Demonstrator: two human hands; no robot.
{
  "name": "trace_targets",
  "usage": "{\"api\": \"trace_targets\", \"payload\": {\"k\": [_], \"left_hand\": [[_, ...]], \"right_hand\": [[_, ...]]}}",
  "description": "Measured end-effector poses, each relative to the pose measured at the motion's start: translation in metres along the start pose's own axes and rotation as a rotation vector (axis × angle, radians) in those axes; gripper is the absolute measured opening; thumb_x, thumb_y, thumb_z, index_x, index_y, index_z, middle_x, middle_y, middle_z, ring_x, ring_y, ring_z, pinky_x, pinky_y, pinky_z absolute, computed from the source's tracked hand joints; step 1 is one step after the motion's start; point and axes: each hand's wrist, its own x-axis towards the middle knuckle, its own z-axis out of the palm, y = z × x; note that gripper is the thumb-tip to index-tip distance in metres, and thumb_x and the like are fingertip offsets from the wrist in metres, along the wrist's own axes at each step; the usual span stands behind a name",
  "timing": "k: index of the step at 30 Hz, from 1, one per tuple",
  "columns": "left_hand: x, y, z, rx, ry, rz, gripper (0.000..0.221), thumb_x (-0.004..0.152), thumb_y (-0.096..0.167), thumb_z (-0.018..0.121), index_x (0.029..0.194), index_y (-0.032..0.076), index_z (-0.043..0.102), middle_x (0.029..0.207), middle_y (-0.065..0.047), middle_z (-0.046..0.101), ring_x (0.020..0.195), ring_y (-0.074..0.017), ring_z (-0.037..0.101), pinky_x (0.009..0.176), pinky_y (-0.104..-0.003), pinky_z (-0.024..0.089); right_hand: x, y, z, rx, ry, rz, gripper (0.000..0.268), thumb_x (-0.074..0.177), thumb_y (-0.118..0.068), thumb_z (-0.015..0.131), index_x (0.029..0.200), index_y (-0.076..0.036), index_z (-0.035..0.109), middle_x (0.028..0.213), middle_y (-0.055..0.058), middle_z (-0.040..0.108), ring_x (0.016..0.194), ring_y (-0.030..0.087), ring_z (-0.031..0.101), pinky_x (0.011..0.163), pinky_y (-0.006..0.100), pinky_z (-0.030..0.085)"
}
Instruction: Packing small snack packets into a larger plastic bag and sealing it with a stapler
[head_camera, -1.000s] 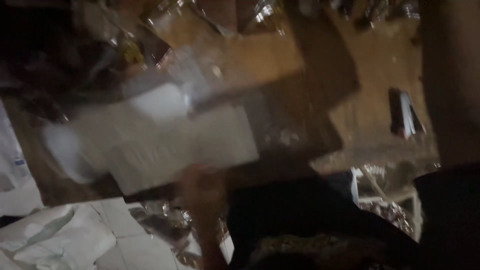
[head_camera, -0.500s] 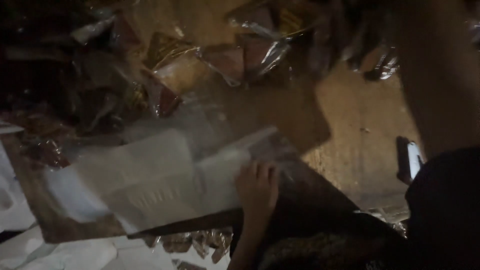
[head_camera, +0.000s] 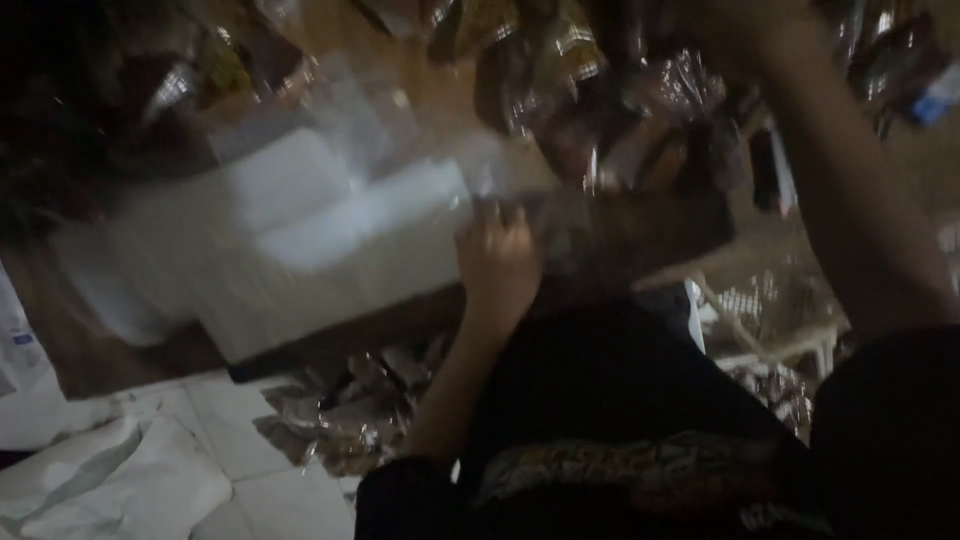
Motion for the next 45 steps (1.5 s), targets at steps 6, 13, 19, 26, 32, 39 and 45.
{"api": "trace_targets", "payload": {"k": [6,13,19,26,32,39,45], "left_hand": [[0.055,0.044,0.009,-0.158,0.047,0.068,0.047,0.094,0.034,0.069,0.128,0.004,0.057,0.134,-0.022,0.057,0.113,-0.0383,0.065,0.086,-0.047,0.055],[0.06,0.058,0.011,-0.468,-0.068,0.031,0.038,0.087,0.003,0.074,0.112,0.01,0.047,0.116,-0.017,0.06,0.084,-0.0294,0.073,0.06,-0.034,0.061],[-0.029,0.067,-0.024,-0.914,-0.215,0.332,0.114,0.081,-0.012,0.082,0.159,0.005,0.0,0.156,-0.026,0.015,0.152,-0.0432,0.033,0.133,-0.049,0.037],[-0.047,-0.014,-0.004,-0.035,-0.301,0.226,0.044,0.086,0.044,0.081,0.109,0.014,0.059,0.111,-0.012,0.057,0.097,-0.0328,0.059,0.08,-0.043,0.051],[-0.034,-0.009,0.016,-0.088,0.1,0.131,0.032,0.1,0.032,0.054,0.079,0.01,0.063,0.081,-0.005,0.061,0.071,-0.0279,0.06,0.067,-0.045,0.042],[-0.059,0.012,-0.015,-0.033,0.161,0.064,0.009,0.086,0.024,0.069,0.093,0.022,0.064,0.103,-0.004,0.058,0.094,-0.029,0.054,0.079,-0.045,0.04],[-0.073,0.018,-0.015,-0.132,0.267,0.01,0.005,0.098,0.02,0.065,0.101,0.02,0.069,0.092,-0.003,0.056,0.079,-0.0271,0.059,0.067,-0.039,0.042]], "right_hand": [[-0.024,-0.039,0.088,-0.062,-0.086,0.005,0.046,0.108,-0.051,0.055,0.118,-0.006,0.064,0.105,0.022,0.069,0.102,0.046,0.069,0.096,0.056,0.055],[-0.056,-0.068,0.128,0.917,0.515,0.183,0.026,0.103,0.014,0.067,0.119,0.008,0.047,0.096,0.024,0.068,0.07,0.029,0.07,0.057,0.039,0.055],[-0.084,-0.149,0.09,1.598,-0.002,-0.007,0.022,0.107,-0.03,0.055,0.116,-0.01,0.056,0.086,0.0,0.058,0.064,0.006,0.057,0.058,0.015,0.052],[-0.069,-0.164,0.162,0.315,0.339,-0.047,0.053,0.107,-0.025,0.067,0.148,-0.004,0.042,0.115,0.022,0.045,0.1,0.037,0.048,0.085,0.049,0.05],[-0.064,-0.159,0.155,0.56,0.438,-0.058,0.063,0.102,-0.012,0.081,0.138,0.01,0.035,0.126,0.035,0.041,0.109,0.054,0.051,0.091,0.055,0.049],[-0.087,-0.139,0.202,0.682,0.387,-0.073,0.095,0.103,-0.01,0.082,0.16,-0.002,0.007,0.146,0.029,0.033,0.135,0.045,0.038,0.116,0.054,0.038],[-0.095,-0.158,0.145,0.957,0.031,-0.064,0.061,0.08,-0.007,0.07,0.137,0.003,0.049,0.112,0.02,0.06,0.105,0.036,0.056,0.098,0.056,0.042]]}}
